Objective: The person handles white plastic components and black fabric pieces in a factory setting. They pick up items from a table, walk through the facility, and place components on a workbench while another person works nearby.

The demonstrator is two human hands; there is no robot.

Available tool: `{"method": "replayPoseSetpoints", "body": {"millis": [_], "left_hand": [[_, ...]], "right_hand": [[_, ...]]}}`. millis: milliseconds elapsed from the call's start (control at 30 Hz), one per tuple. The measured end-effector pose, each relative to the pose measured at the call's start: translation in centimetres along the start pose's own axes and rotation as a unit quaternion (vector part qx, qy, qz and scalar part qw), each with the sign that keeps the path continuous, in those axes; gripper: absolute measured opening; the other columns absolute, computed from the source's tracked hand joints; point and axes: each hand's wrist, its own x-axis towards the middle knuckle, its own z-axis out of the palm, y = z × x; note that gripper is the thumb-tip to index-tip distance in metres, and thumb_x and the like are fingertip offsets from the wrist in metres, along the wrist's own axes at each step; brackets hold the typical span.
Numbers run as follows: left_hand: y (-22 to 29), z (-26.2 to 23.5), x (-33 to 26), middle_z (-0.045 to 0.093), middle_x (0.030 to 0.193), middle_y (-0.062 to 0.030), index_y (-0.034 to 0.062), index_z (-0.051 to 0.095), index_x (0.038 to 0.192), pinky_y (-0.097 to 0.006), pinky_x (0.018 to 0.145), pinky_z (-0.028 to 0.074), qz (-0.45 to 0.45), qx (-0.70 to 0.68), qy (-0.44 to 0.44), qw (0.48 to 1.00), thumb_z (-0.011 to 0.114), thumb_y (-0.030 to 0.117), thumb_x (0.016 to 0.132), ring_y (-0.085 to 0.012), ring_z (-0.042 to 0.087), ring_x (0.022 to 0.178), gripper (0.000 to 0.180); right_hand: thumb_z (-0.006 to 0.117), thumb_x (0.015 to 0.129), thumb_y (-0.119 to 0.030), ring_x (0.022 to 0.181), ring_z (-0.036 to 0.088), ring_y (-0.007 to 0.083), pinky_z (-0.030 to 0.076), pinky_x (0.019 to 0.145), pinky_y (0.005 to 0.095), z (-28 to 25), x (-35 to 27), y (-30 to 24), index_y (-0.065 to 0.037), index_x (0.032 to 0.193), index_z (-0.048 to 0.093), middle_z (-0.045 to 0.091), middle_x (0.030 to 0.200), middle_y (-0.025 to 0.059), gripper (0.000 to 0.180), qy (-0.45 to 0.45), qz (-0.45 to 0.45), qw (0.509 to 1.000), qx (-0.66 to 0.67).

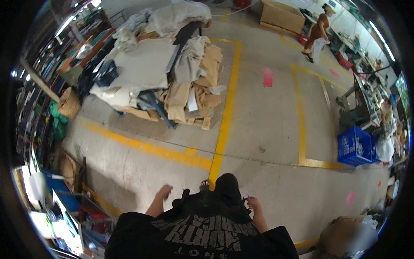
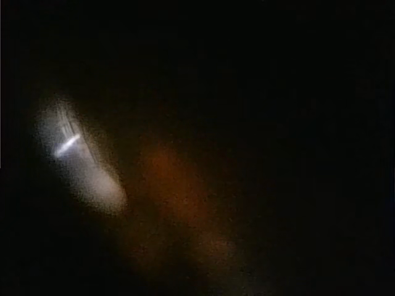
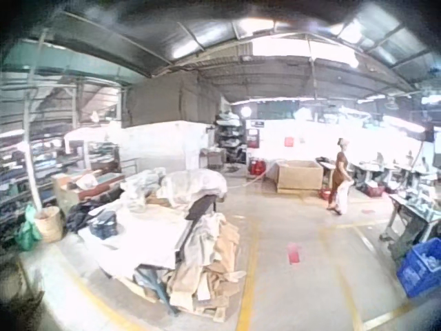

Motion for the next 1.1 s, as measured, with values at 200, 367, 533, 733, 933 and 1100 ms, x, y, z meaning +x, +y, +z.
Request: {"method": "replayPoseSetpoints", "body": {"millis": [200, 367, 533, 733, 933, 1100], "left_hand": [[32.8, -14.4, 11.5, 0.068, 0.096, -0.0175, 0.0037, 0.06, 0.117, -0.038, 0.077, 0.05, 0.219, -0.081, 0.182, 0.955, 0.061, 0.034, 0.091, -0.0284, 0.065, 0.085, 0.04], [49.8, -17.1, 15.6, 0.061, 0.084, -0.0049, 0.0122, 0.059, 0.116, -0.031, 0.052, 0.043, 0.147, -0.208, 0.156, 0.954, 0.059, 0.023, 0.094, -0.0135, 0.053, 0.061, 0.025], [52.6, -13.5, 19.2, 0.062, 0.075, -0.0038, 0.0141, 0.065, 0.122, -0.033, 0.045, 0.045, 0.057, -0.118, -0.01, 0.991, 0.06, 0.01, 0.085, -0.0158, 0.051, 0.052, 0.038], [58.0, -12.5, 26.7, 0.066, 0.083, -0.0079, 0.014, 0.063, 0.128, -0.034, 0.048, 0.047, -0.104, -0.115, -0.127, 0.98, 0.058, 0.018, 0.092, -0.0177, 0.057, 0.055, 0.037], [77.7, -22.7, 44.1, 0.063, 0.077, -0.0078, 0.0125, 0.061, 0.128, -0.033, 0.049, 0.044, -0.085, -0.112, -0.063, 0.988, 0.057, 0.021, 0.095, -0.0169, 0.055, 0.055, 0.035], [102.3, -35.8, 56.8, 0.061, 0.072, -0.0076, 0.0113, 0.06, 0.129, -0.033, 0.049, 0.042, 0.096, -0.06, 0.106, 0.988, 0.056, 0.023, 0.097, -0.0163, 0.054, 0.055, 0.034]], "right_hand": [[0.062, 0.094, -0.03, 0.073, 0.064, 0.0262, 0.054, 0.069, 0.0446, -5.9, 8.5, -5.5, -0.001, 0.109, 0.07, 0.066, 0.092, 0.0123, 0.033, -0.032, 0.025, 0.994, 0.099], [0.058, 0.095, -0.031, 0.073, 0.066, 0.0307, 0.055, 0.069, 0.0467, -16.6, 17.4, -20.2, -0.001, 0.1, 0.07, 0.069, 0.092, 0.0151, 0.033, -0.038, 0.065, 0.996, 0.038], [0.054, 0.095, -0.032, 0.063, 0.065, 0.0312, 0.056, 0.065, 0.0459, -29.4, 28.1, -46.2, 0.0, 0.091, 0.069, 0.069, 0.084, 0.0154, 0.035, -0.015, 0.028, 0.994, -0.106], [0.059, 0.096, -0.039, 0.062, 0.059, 0.0195, 0.051, 0.056, 0.0365, -38.4, 38.9, -75.0, 0.0, 0.085, 0.067, 0.063, 0.072, 0.0063, 0.041, 0.091, -0.217, 0.972, -0.024], [0.067, 0.094, -0.039, 0.06, 0.061, 0.021, 0.049, 0.056, 0.0372, -40.6, 50.6, -89.8, -0.003, 0.083, 0.069, 0.063, 0.07, 0.0059, 0.038, 0.002, -0.069, 0.98, -0.185], [0.074, 0.091, -0.032, 0.058, 0.056, 0.0205, 0.045, 0.052, 0.0403, -43.8, 58.3, -94.8, -0.003, 0.083, 0.067, 0.061, 0.071, 0.0069, 0.03, -0.098, 0.034, 0.994, -0.03]]}}
